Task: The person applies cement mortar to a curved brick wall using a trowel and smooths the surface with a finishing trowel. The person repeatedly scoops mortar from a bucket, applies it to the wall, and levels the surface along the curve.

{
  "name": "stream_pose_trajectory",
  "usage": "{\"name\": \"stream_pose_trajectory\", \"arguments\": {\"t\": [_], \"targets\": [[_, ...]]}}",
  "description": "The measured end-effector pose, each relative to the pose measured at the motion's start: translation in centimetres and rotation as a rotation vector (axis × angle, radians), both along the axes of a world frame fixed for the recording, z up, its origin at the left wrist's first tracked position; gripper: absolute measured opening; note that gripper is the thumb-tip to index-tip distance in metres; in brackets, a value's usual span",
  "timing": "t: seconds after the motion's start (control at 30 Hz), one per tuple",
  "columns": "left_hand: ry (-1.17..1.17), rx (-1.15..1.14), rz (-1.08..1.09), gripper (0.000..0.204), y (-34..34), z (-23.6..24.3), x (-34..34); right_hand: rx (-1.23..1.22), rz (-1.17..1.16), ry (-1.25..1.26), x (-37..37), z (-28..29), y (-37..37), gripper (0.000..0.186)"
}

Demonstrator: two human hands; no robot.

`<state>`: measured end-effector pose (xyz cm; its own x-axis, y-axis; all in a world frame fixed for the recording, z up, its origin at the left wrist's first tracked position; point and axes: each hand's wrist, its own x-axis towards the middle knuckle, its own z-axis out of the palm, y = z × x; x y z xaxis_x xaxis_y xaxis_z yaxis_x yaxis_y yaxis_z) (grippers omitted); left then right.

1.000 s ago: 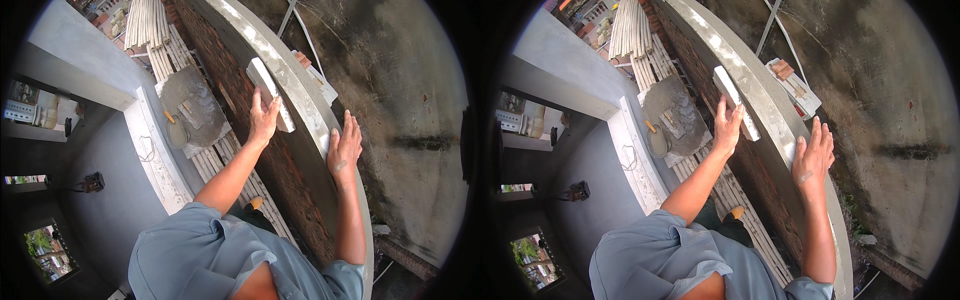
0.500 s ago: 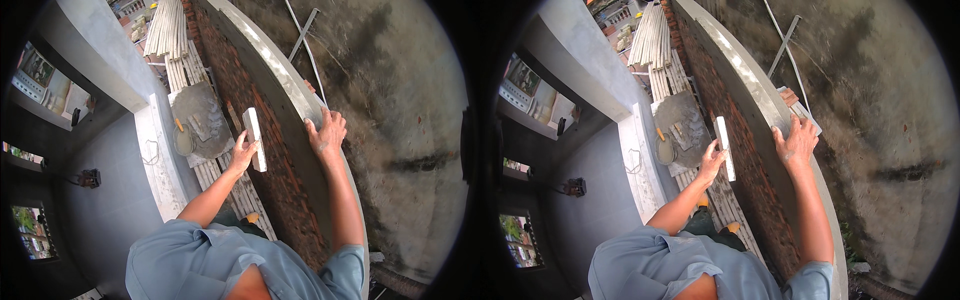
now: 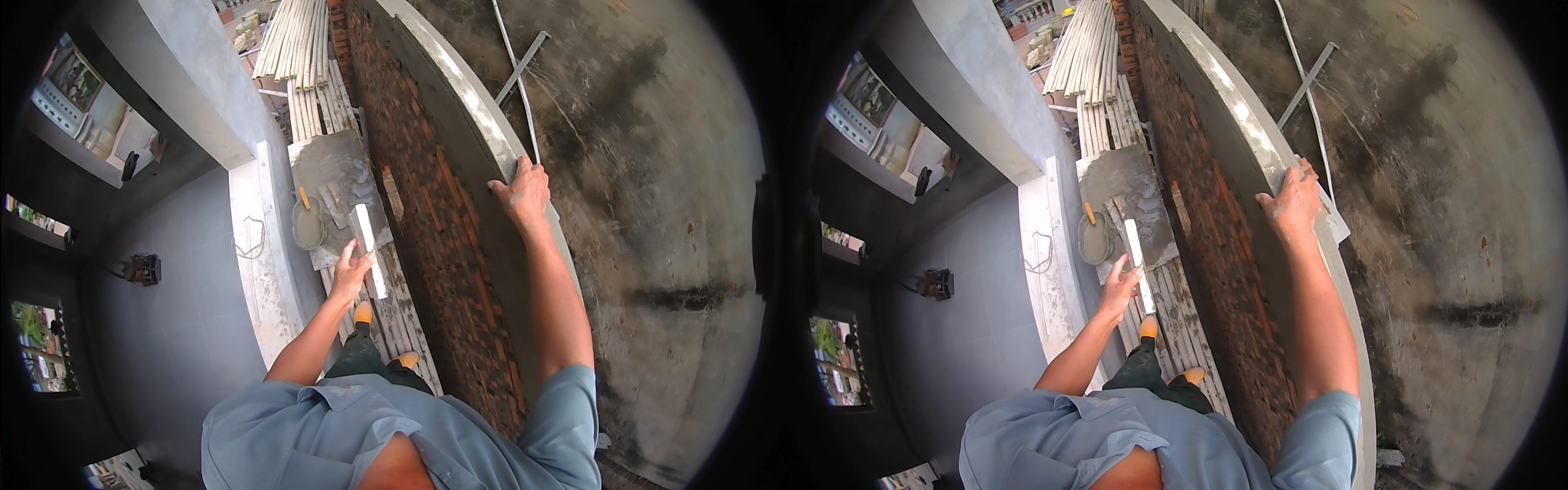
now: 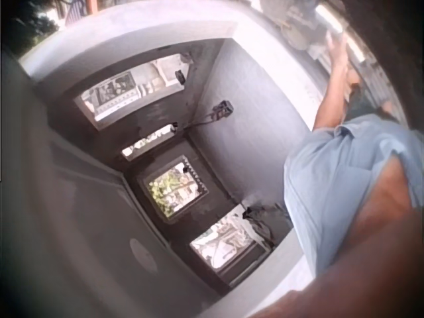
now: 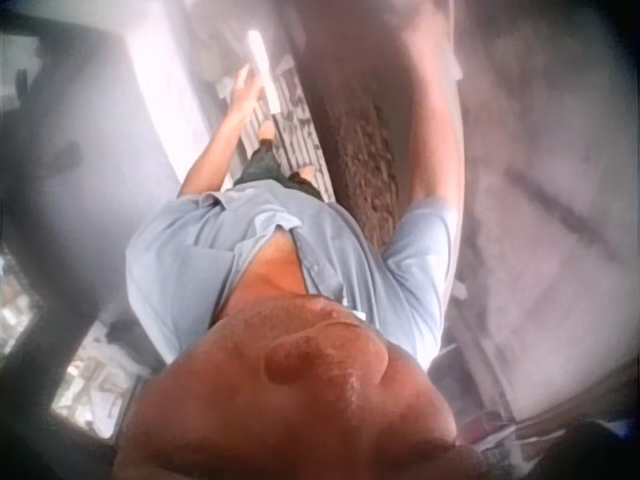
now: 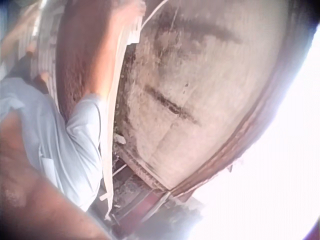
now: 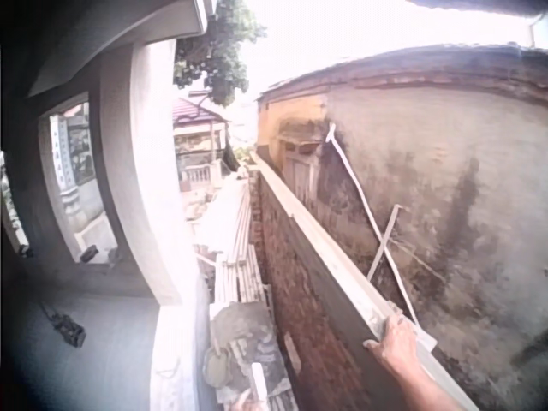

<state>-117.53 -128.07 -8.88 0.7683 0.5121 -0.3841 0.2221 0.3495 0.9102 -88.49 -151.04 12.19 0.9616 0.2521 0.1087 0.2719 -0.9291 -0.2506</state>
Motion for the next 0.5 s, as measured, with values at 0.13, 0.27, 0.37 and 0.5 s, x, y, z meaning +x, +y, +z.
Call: {"name": "stream_pose_trajectory", "arguments": {"t": [0.13, 0.27, 0.37, 0.5], "targets": [[-0.049, -0.020, -0.027, 0.086, -0.5, 0.5, 1.5, -0.026, 0.019, -0.088, 0.3, -0.7, -0.3, 0.075], [-0.086, -0.049, -0.053, 0.088, -1.4, 1.7, 3.0, 0.000, 0.047, -0.127, 0.4, -1.1, -0.6, 0.073], [-0.080, -0.068, -0.074, 0.089, -1.9, 2.3, 3.6, 0.027, 0.056, -0.105, 0.3, -0.8, -0.5, 0.069], [-0.120, -0.106, -0.076, 0.089, -2.2, 2.2, 3.5, 0.084, 0.038, -0.024, 0.1, -0.3, -0.3, 0.064]]}}
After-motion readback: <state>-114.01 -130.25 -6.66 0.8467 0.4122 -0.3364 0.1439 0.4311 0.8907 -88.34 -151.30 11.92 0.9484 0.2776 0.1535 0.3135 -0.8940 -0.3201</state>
